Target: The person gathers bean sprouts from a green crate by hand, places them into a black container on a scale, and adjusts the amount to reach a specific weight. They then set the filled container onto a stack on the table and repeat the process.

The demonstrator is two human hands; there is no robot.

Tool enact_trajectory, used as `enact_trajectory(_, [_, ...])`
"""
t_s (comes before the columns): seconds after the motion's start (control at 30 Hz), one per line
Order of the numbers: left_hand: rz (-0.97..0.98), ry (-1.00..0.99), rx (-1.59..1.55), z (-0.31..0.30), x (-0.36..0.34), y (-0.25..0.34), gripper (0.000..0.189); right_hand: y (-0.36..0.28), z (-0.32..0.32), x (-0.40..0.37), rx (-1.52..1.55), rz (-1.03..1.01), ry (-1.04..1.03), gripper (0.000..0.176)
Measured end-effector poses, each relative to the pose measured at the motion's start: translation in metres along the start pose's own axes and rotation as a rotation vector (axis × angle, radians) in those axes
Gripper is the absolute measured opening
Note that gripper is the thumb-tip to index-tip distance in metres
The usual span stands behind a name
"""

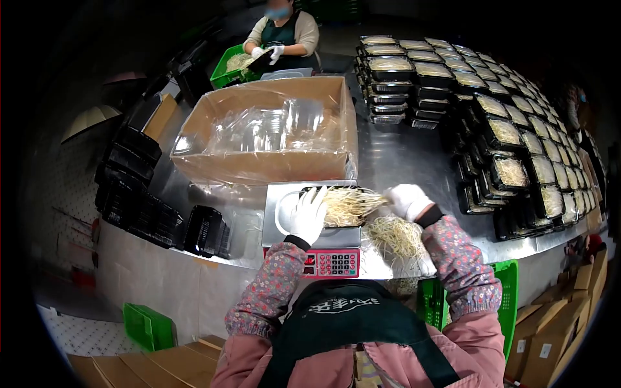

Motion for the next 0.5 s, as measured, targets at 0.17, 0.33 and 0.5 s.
enact_trajectory(0.17, [-0.133, 0.304, -0.25, -0.075, -0.006, -0.058, 0.045, 0.069, -0.005, -0.04, 0.145, 0.16, 0.111, 0.027])
enact_trajectory(0.33, [-0.691, 0.277, 0.414, -0.101, -0.093, -0.201, 0.07, 0.158, 0.084, -0.086, -0.087, 0.525, -0.08, 0.043])
enact_trajectory(0.5, [-0.921, -0.454, 0.463, -0.068, -0.16, -0.282, 0.052, 0.184, 0.073, -0.088, 0.002, 0.412, -0.022, 0.032])
Point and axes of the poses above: each hand's wrist, its own x-axis towards the middle knuckle, its own z-axis out of the palm, y = z × x, the point moved 2 cm from there along x, towards the middle knuckle, and after that the axes turned 15 degrees about x, right-handed, at the moved point
